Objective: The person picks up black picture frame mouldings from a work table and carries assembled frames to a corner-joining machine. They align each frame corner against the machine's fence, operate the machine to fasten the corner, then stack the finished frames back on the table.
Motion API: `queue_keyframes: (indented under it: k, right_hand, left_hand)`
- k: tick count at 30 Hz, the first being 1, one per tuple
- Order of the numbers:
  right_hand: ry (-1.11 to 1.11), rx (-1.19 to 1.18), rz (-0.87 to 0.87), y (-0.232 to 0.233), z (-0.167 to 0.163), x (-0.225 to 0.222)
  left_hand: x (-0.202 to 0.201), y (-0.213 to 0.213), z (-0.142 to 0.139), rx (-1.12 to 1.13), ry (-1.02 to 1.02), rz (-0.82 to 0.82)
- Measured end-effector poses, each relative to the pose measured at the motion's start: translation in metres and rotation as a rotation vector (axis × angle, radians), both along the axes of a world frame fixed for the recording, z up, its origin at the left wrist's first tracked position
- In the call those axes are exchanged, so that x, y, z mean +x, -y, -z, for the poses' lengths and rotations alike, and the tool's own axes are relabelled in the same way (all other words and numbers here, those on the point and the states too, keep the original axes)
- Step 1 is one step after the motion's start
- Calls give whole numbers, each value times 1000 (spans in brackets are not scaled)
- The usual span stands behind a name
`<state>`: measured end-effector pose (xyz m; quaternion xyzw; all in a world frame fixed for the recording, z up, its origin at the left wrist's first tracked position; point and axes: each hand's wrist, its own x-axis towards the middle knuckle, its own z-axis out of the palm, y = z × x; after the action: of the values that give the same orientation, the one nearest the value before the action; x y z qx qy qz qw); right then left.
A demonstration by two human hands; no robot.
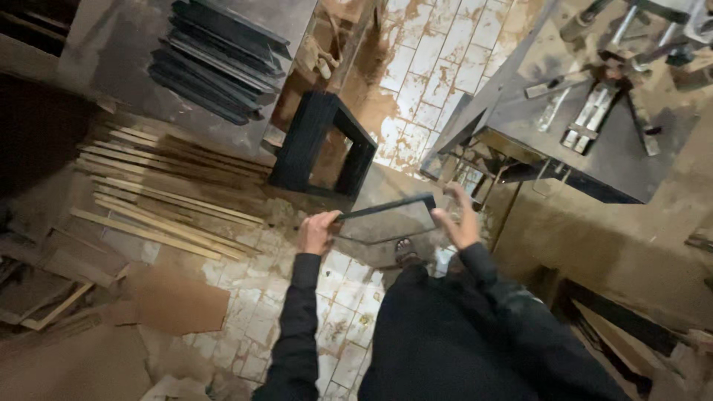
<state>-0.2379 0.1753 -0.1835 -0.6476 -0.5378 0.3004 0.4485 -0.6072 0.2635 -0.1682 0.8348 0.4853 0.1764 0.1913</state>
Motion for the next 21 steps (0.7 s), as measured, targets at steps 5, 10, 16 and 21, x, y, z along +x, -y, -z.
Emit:
queue_keyframes:
  k: [5, 10, 16, 21]
  right_hand:
    - [164, -322, 244, 81, 7, 65]
    - [160, -727, 494, 192, 10, 116]
    - [149, -1044, 827, 275, -6, 130]
    - [278, -1292, 860, 298, -14, 127]
  left_hand:
    - [31, -24, 47, -157, 332, -299]
    - [48, -81, 84, -214, 294, -448]
    - [51, -135, 107, -328, 118, -771]
    - [55, -160, 98, -107, 192, -614]
